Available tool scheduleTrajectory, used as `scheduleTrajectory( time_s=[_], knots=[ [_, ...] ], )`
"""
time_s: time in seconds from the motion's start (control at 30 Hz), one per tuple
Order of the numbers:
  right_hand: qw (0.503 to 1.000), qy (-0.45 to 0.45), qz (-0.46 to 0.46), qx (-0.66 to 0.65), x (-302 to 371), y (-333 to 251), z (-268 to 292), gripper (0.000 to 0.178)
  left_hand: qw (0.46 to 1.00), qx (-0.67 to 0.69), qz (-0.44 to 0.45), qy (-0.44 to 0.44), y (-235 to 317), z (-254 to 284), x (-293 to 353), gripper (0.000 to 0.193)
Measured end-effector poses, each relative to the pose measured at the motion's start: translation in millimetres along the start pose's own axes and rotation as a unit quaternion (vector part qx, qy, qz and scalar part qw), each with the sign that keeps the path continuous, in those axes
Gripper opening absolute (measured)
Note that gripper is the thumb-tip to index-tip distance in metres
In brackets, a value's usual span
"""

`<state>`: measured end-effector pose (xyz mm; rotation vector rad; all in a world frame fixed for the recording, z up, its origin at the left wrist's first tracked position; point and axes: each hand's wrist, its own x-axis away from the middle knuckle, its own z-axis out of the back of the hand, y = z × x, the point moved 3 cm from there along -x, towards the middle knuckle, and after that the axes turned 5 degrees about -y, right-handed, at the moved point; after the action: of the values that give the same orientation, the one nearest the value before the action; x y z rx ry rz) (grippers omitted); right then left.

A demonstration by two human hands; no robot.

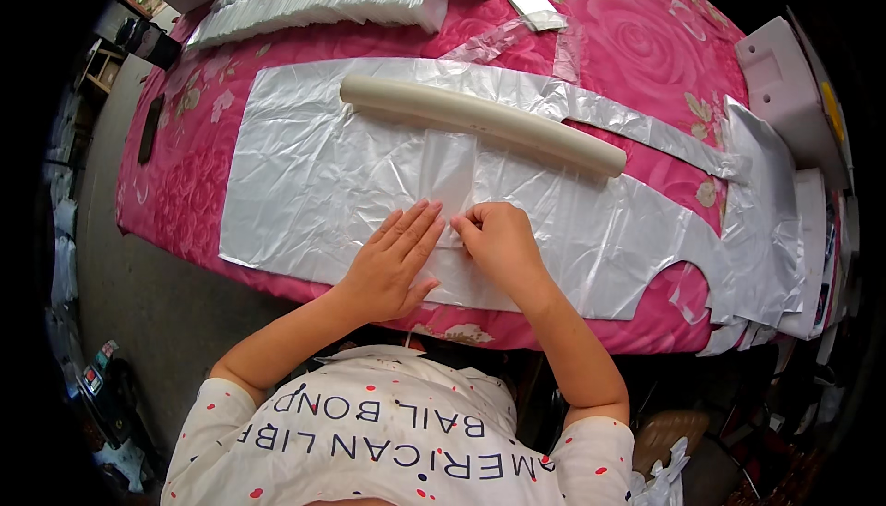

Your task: The person wraps small white rectangular items in clear plastic film on a pink floral table. They unroll the film, place an item, fold the film around it, and set the wrapped item aside, repeating the process.

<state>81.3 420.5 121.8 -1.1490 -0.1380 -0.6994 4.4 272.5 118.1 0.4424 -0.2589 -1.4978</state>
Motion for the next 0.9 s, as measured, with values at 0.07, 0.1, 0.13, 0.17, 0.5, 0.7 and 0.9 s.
scheduleTrajectory(
  time_s=[0.07, 0.1, 0.13, 0.17, 0.5, 0.7, 0.9],
  knots=[
    [0.999, 0.005, -0.023, -0.022, -1, -2, 0, 0.022, 0.999, -0.03, 0.036, -0.019, 0, -14, 0, 0.07],
    [1.0, 0.01, -0.021, 0.002, 1, -5, -1, 0.021, 0.997, -0.045, 0.054, -0.028, 0, -17, 1, 0.07],
    [0.999, 0.016, -0.021, 0.026, 6, -6, -2, 0.023, 0.997, -0.047, 0.058, -0.031, -1, -19, 1, 0.071],
    [0.998, 0.022, -0.021, 0.05, 10, -7, -4, 0.026, 0.996, -0.05, 0.061, -0.034, -1, -20, 1, 0.072],
    [0.838, 0.063, 0.388, 0.377, -1, 4, 5, 0.048, 0.999, -0.012, 0.029, 0.034, -13, 1, -15, 0.062],
    [0.852, 0.045, 0.401, 0.332, -11, 1, 15, 0.042, 0.992, -0.094, -0.027, 0.073, -20, -1, -22, 0.043],
    [0.844, 0.06, 0.434, 0.308, 7, 5, 6, 0.028, 0.985, -0.046, -0.145, 0.076, -11, 9, 0, 0.038]
  ],
)
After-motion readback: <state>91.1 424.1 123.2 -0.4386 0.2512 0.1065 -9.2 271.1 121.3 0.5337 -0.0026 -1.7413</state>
